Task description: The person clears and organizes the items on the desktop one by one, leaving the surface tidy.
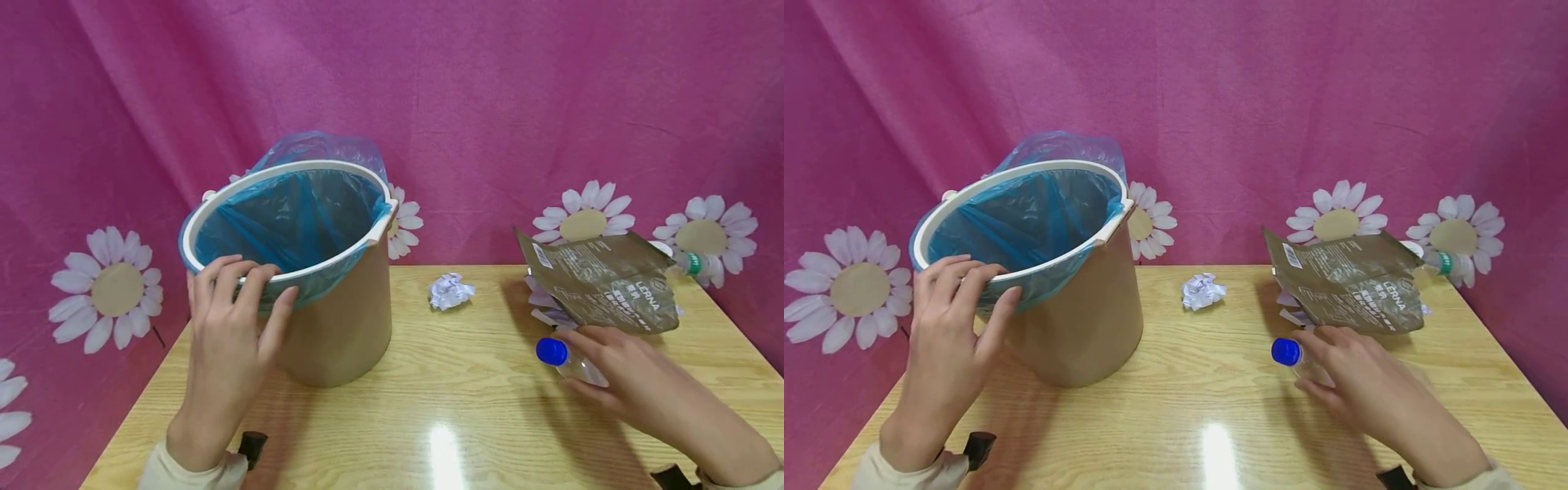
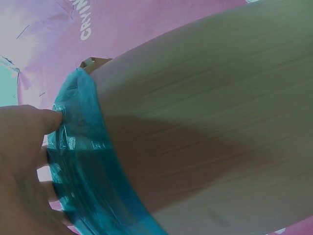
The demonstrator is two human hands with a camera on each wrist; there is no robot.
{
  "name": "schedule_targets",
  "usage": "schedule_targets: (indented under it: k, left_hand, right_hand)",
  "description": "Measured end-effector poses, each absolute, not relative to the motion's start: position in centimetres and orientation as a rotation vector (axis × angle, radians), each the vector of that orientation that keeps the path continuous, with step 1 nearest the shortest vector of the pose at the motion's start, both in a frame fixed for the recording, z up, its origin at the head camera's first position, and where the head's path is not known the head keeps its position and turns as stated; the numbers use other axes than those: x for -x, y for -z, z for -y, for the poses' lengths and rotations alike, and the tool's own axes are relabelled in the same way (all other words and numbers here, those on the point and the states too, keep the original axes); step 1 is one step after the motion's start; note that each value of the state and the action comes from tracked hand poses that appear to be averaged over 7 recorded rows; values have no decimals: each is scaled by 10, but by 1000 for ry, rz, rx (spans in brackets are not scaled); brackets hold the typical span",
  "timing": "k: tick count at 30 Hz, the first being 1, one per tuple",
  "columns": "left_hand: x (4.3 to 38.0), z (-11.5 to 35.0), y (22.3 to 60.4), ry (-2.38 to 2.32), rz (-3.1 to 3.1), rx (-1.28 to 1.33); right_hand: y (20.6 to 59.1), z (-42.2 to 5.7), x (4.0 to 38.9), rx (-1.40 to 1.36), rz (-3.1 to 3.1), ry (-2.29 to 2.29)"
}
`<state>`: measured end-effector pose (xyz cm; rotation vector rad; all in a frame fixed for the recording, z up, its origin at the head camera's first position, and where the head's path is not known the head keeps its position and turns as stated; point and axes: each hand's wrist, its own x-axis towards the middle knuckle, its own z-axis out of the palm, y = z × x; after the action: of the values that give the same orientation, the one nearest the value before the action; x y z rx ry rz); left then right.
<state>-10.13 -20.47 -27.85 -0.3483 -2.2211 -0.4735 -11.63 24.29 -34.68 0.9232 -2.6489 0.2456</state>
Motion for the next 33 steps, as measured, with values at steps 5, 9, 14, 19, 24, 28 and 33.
schedule_targets:
  k: [5, 9, 14, 19, 24, 28, 33]
  left_hand:
    - [102, 204, 279, 489, 2212, 346]
    - [102, 204, 280, 504, 2207, 346]
    - [101, 204, 279, 523, 2215, 346]
    - [101, 204, 279, 554, 2224, 372]
    - [101, 201, 280, 557, 2232, 408]
    - [100, 199, 280, 561, 2225, 422]
    - [100, 199, 279, 574, 2192, 438]
  right_hand:
    - [338, -237, 116, -917, 2620, -264]
    - [330, -232, 113, -891, 2602, -302]
    - [310, -225, 107, -791, 2682, -405]
    - [291, -217, 105, -770, 2603, -485]
    - [280, -209, 104, -729, 2454, -578]
    - [273, -205, 105, -712, 2369, -604]
    - [267, -202, 109, -771, 2242, -669]
